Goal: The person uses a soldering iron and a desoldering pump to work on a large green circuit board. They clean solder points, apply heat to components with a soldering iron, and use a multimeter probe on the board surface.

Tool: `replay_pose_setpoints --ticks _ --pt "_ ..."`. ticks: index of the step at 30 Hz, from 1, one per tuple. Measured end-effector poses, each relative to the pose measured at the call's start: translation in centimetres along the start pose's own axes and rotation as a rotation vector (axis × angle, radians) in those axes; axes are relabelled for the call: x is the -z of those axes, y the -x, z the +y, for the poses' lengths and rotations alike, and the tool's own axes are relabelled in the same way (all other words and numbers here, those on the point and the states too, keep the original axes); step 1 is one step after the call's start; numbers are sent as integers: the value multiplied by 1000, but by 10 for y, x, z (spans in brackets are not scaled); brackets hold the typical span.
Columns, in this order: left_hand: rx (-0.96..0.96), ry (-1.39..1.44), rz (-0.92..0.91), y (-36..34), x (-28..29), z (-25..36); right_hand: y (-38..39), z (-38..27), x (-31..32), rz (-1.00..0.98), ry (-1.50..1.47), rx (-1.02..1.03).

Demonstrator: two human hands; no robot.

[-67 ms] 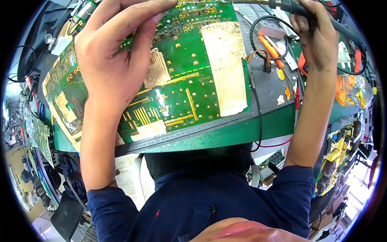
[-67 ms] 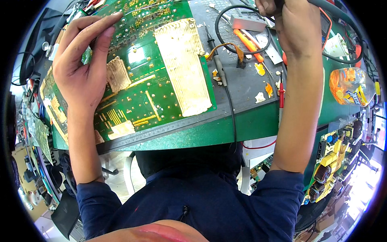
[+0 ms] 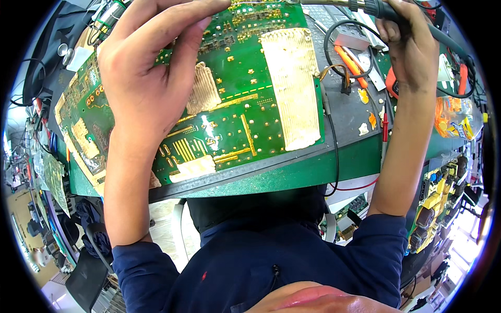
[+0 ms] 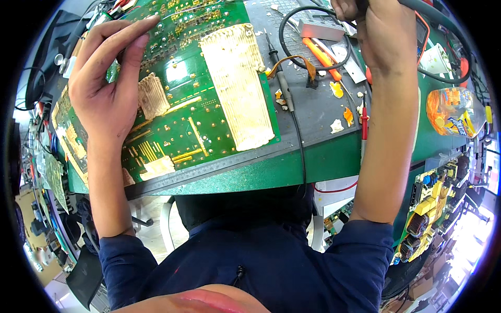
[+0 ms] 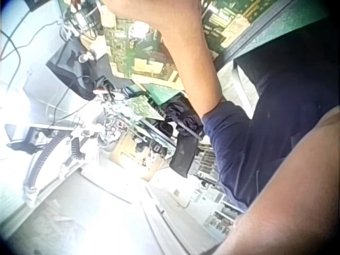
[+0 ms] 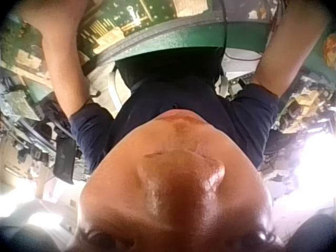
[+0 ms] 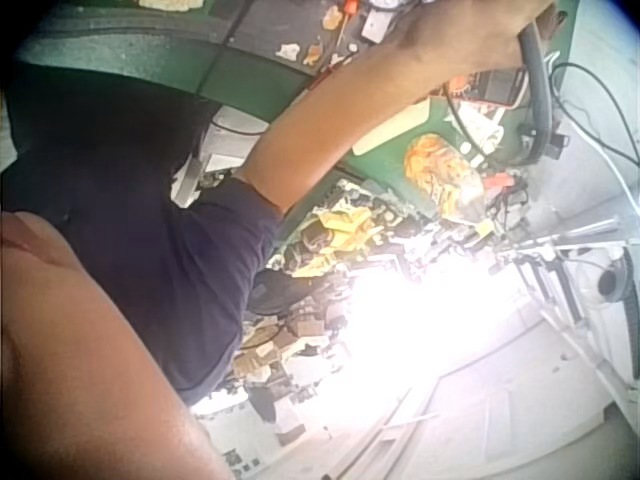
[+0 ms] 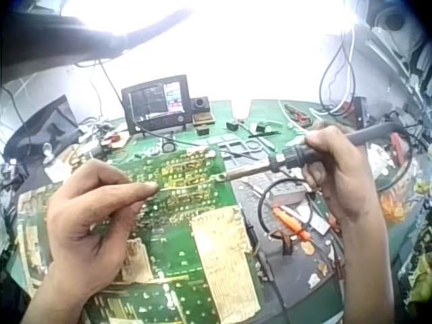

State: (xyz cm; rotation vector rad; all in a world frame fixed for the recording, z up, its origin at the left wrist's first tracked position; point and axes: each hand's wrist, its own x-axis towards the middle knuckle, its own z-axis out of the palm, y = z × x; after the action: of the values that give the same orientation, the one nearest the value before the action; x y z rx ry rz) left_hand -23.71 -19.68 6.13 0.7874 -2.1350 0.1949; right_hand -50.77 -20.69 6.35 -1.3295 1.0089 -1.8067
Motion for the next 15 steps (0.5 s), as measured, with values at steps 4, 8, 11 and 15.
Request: replay_pose_setpoints --ticks 4,8,11,15 --pt "9 9 -6 -1 -1 1 -7 10 16 -56 15 16" --pt "-24 -10 17 1 -2 -1 1 3 2 -34 -18 7" --pt "22 35 7 3 -1 -1 -1 7 2 -11 -4 -2" --pt "9 26 0 0 -1 0 -7 11 14 -23 18 10"
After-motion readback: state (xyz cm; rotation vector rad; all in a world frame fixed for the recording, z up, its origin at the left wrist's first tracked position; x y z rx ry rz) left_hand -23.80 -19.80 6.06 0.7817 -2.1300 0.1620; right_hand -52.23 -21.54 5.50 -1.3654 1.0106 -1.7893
